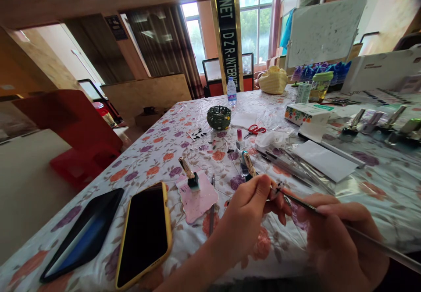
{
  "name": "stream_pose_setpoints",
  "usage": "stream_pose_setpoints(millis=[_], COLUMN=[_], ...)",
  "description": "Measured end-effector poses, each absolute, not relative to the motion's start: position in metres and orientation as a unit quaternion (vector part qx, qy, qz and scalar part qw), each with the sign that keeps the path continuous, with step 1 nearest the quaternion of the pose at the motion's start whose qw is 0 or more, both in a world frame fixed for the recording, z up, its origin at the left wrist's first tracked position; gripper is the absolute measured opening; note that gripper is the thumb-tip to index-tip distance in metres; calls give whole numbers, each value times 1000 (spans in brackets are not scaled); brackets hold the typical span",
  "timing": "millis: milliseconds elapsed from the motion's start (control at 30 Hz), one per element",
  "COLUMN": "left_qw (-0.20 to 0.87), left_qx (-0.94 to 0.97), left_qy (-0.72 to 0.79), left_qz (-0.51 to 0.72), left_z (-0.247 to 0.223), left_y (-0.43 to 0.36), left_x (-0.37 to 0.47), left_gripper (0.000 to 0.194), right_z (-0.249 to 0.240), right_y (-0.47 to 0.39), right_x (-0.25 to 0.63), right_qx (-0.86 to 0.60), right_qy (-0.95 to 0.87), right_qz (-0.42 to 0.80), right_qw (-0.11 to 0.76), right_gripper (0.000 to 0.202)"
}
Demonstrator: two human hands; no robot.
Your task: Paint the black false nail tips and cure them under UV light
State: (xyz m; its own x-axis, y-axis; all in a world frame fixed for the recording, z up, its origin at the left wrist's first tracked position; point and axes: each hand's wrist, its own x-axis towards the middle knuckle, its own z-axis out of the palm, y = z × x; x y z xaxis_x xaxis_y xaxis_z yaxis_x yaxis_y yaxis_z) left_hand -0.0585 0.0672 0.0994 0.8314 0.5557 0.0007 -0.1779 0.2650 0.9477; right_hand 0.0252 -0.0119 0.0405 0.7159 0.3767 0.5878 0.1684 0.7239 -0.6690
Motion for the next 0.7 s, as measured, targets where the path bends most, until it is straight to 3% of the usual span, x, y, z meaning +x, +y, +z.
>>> stream_pose_setpoints(millis=[700], left_qw=[768], left_qx=[567], left_qy=[178], left_qz=[239], left_z=[99], left_y=[67], left_x=[-58], left_gripper=[28], right_z=[40], right_y=[-12], right_x=[27], right_qx=[-359], right_qy=[-375], right_qz=[52], right_qw=[853], right_gripper=[23])
